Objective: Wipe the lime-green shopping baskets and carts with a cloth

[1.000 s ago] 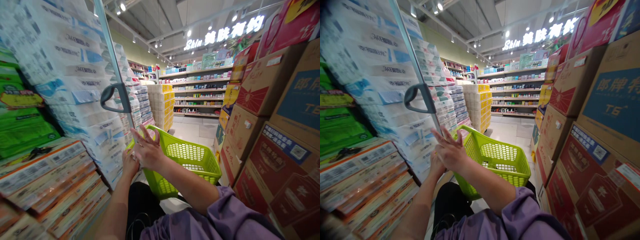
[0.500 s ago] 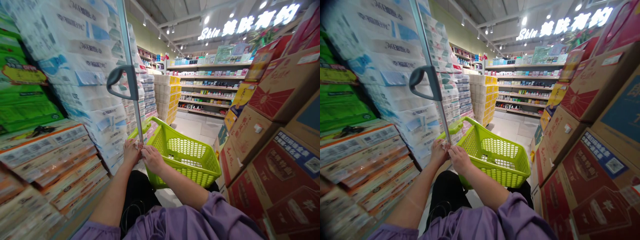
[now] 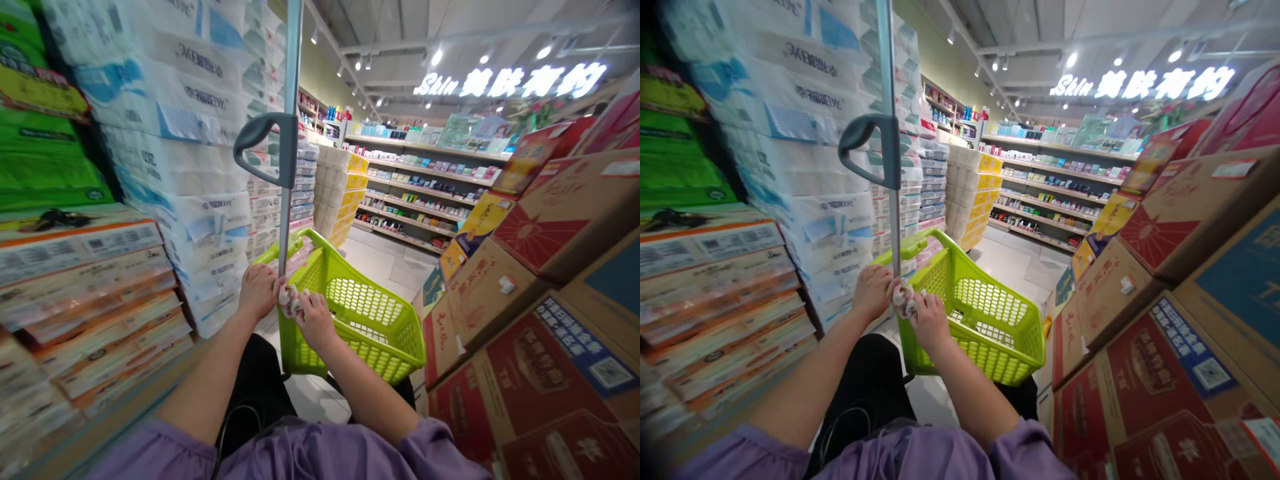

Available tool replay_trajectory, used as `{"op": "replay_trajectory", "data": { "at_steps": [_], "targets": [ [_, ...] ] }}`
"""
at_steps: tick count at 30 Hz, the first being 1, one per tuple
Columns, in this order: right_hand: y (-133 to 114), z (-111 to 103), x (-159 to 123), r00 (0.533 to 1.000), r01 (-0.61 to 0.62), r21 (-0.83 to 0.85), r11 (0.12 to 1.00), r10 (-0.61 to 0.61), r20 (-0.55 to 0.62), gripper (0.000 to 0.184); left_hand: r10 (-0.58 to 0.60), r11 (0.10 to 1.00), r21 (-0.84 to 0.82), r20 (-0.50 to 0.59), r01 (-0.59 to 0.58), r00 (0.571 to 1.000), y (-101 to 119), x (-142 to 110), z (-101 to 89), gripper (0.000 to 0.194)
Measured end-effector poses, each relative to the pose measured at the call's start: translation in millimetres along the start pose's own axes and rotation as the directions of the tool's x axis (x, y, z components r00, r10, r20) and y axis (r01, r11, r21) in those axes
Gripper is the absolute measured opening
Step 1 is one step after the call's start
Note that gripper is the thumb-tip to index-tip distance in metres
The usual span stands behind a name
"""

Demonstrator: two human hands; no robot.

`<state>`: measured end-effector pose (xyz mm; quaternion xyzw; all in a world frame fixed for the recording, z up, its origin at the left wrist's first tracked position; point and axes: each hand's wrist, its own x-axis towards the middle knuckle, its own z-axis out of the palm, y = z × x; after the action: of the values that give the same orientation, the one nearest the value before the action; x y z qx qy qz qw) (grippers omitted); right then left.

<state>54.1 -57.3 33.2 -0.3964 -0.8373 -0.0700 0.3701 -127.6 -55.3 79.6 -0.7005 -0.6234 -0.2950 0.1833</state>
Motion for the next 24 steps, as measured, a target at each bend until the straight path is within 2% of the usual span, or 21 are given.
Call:
{"op": "replay_trajectory", "data": {
  "at_steps": [3, 6, 9, 14, 18, 22, 24],
  "targets": [
    [4, 18, 4, 1.0, -0.005, -0.033, 0.999, 0.005, 0.002, 0.046, -0.018, 0.997, 0.073, 0.028, 0.016, 0.999, 8, 5, 0.5, 0.04],
    [7, 38, 12, 0.998, -0.019, -0.059, 0.998, 0.022, 0.052, 0.052, -0.034, 0.994, 0.101, 0.053, 0.028, 0.998, 11, 9, 2.0, 0.041],
    [13, 45, 18, 0.994, -0.003, -0.062, 0.998, 0.01, 0.11, 0.054, -0.058, 0.994, 0.094, 0.055, 0.052, 0.997, 11, 12, 3.3, 0.042],
    [26, 36, 21, 0.989, 0.03, -0.008, 1.0, -0.029, 0.143, 0.054, -0.091, 0.995, 0.047, 0.019, 0.091, 0.996, 13, 13, 5.2, 0.045],
    [39, 28, 21, 0.987, -0.026, 0.046, 0.999, 0.019, 0.161, 0.054, -0.027, 0.999, -0.04, 0.062, 0.03, 0.998, 14, 16, 4.8, 0.045],
    [57, 17, 19, 0.986, -0.114, 0.116, 0.987, 0.098, 0.136, 0.064, 0.034, 0.991, -0.13, 0.083, -0.023, 0.996, 21, 22, 6.9, 0.041],
    [66, 10, 15, 0.991, -0.09, 0.162, 0.983, 0.072, 0.115, 0.067, 0.053, 0.993, -0.113, 0.085, -0.043, 0.995, 28, 22, 10.7, 0.04]
  ]
}}
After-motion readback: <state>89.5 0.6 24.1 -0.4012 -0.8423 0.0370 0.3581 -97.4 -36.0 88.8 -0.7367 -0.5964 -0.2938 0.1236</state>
